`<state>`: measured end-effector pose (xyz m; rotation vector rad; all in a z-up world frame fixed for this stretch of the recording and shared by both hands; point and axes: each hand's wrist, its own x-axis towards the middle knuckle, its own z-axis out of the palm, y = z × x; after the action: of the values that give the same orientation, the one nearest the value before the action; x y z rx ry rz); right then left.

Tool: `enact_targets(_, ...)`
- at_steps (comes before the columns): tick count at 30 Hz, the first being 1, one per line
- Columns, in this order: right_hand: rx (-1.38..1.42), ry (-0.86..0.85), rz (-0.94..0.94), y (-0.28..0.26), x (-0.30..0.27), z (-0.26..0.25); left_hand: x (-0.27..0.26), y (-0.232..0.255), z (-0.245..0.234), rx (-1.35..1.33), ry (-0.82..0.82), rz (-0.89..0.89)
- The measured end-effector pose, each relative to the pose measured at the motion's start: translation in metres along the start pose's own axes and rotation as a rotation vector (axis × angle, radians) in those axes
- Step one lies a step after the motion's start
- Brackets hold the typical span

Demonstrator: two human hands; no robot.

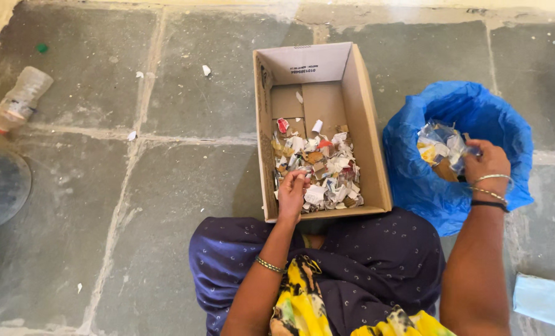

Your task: The person sits on the floor and sorts small pieces of paper and plastic waste from a cardboard box into a blue plastic bag. They handle the items one by one, occasionally tearing larger pieces before placing them into the bag.

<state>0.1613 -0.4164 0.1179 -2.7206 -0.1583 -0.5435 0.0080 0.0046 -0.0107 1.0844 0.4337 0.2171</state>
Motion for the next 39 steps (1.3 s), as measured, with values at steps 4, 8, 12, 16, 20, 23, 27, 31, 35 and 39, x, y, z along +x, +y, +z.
enact_targets(4, -0.062, 0.23, -0.148, -0.02, -0.001, -0.009, -0.003, 0.005, -0.002, -0.05, 0.088, 0.119)
enact_targets(8, 0.137, -0.176, -0.059, -0.107, -0.025, 0.033, -0.002, 0.003, -0.002, -0.073, 0.143, 0.157)
enact_targets(12, 0.223, -0.912, -0.237, -0.198, -0.054, 0.139, -0.003, 0.004, -0.003, -0.056, 0.119, 0.186)
enact_targets(16, 0.199, -0.774, -0.486, -0.218, -0.092, 0.213, -0.004, 0.005, -0.001, -0.067, 0.111, 0.174)
enact_targets(20, 0.262, -0.978, -0.187, -0.201, -0.091, 0.223, -0.006, 0.006, -0.001, -0.048, 0.107, 0.171)
enact_targets(23, 0.643, -0.891, -0.125, -0.188, -0.08, 0.201, -0.006, 0.006, 0.0, -0.067, 0.122, 0.169)
enact_targets(27, 1.05, -0.777, 0.141, -0.159, -0.063, 0.15, -0.005, 0.007, 0.0, -0.036, 0.127, 0.18)
enact_targets(31, 1.311, -0.694, 0.362, -0.14, -0.048, 0.107, -0.005, 0.008, 0.001, -0.032, 0.09, 0.125)
enact_targets(35, 1.667, -0.867, 0.471, -0.158, -0.058, 0.086, -0.006, 0.01, 0.005, 0.092, -0.036, 0.107)
enact_targets(39, 1.558, -0.844, 0.501, -0.171, -0.062, 0.078, -0.007, 0.01, 0.005, 0.17, -0.086, 0.107)
